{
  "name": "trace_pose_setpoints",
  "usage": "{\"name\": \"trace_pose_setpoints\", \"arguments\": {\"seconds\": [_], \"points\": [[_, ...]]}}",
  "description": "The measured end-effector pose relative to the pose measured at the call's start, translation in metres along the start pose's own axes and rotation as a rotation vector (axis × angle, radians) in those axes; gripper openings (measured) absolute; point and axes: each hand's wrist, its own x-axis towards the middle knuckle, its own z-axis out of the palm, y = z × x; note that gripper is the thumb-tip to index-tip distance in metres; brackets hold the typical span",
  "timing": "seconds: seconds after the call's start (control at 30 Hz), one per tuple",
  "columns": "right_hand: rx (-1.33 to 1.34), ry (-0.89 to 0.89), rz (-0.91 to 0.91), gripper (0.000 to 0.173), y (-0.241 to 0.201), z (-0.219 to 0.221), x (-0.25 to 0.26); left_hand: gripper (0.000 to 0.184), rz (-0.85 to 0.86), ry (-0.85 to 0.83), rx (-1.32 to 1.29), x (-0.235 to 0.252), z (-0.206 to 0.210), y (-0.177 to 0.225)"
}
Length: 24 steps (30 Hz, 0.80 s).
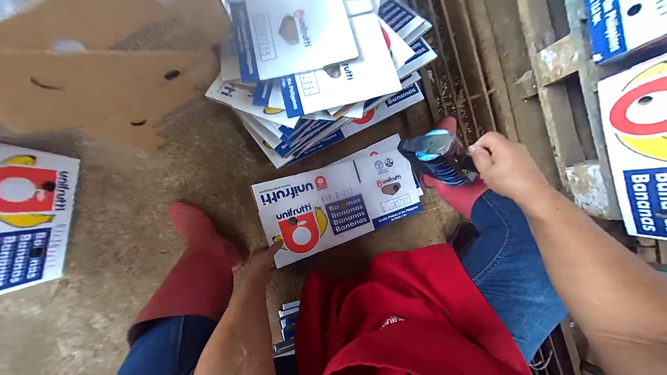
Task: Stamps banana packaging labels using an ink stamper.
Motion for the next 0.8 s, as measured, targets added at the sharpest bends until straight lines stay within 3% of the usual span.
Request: {"name": "trace_pose_setpoints", "arguments": {"seconds": [0.1,0.2,0.3,0.4,0.53,0.67,0.8], "points": [[0.24,0.171,0.081,0.036,0.012,-0.017,-0.018,0.049,0.076,-0.103,-0.12,-0.035,-0.006,0.024],[0.439,0.233,0.115,0.037,0.028,-0.024,-0.014,0.034,0.212,-0.149,-0.105,-0.087,-0.027,0.057],[0.543,0.268,0.152,0.038,0.038,-0.032,-0.012,0.027,0.393,-0.006,0.013,-0.155,-0.066,0.086],[0.672,0.337,0.206,0.041,0.05,-0.04,-0.013,0.024,0.657,0.153,0.103,-0.229,-0.119,0.085],[0.864,0.413,0.282,0.045,0.068,-0.046,-0.021,0.016,0.844,0.171,-0.156,-0.275,-0.165,0.064],[0.973,0.499,0.336,0.046,0.082,-0.05,-0.026,0.027,0.901,0.038,-0.527,-0.273,-0.132,0.068],[1.153,0.601,0.335,0.045,0.101,-0.054,-0.037,0.039,0.822,-0.184,-0.713,-0.265,-0.045,0.109]]}}
